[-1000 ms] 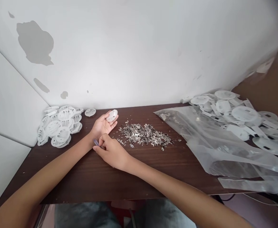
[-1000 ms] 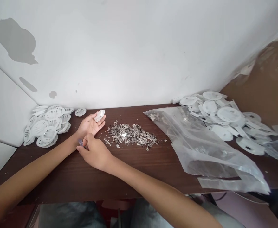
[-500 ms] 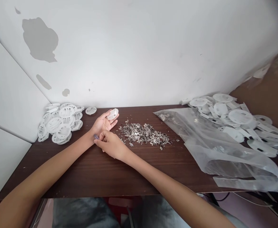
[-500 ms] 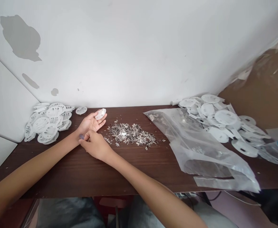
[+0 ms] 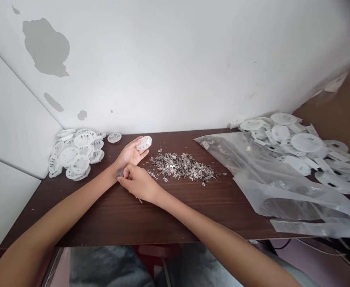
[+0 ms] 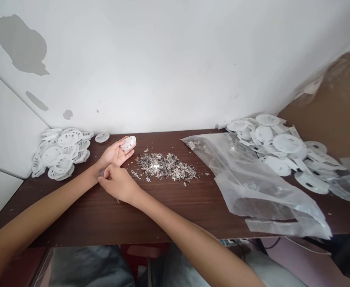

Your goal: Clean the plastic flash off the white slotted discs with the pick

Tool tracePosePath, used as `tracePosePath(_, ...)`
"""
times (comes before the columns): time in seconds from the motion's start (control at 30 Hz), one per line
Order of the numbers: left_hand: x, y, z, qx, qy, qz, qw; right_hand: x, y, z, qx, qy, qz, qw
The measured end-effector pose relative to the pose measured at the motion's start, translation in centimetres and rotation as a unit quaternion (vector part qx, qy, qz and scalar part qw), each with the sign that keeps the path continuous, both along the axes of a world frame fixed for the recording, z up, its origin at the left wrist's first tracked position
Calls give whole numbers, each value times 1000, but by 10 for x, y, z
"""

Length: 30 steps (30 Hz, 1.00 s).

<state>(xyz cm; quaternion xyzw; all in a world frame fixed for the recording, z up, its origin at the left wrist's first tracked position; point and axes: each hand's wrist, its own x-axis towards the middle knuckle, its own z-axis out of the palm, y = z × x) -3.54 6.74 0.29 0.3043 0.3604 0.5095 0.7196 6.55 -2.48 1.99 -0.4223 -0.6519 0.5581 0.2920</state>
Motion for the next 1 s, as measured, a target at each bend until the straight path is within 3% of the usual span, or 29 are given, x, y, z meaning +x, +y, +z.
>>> tracePosePath(0.2,0,1,0,-6,-4,-1,1000,-2,0,1,20,-28,3,999)
tracePosePath(0.43,-2,4,-2,-11,-18,-1,1000,-8,-3,-2,104,-120,-10,987)
tracePosePath(0.67,-2,3,-1,-23,-28,8,999,-14,-12,6,191,-278,28,941)
tracePosePath(0.87,-2,1,2,-48,-69,23,996,-13,-18,4,217,-298,40,929)
tracePosePath(1.0,-5,1,2,-51,-88,18,995,-11,-26,2,262,-354,75,895)
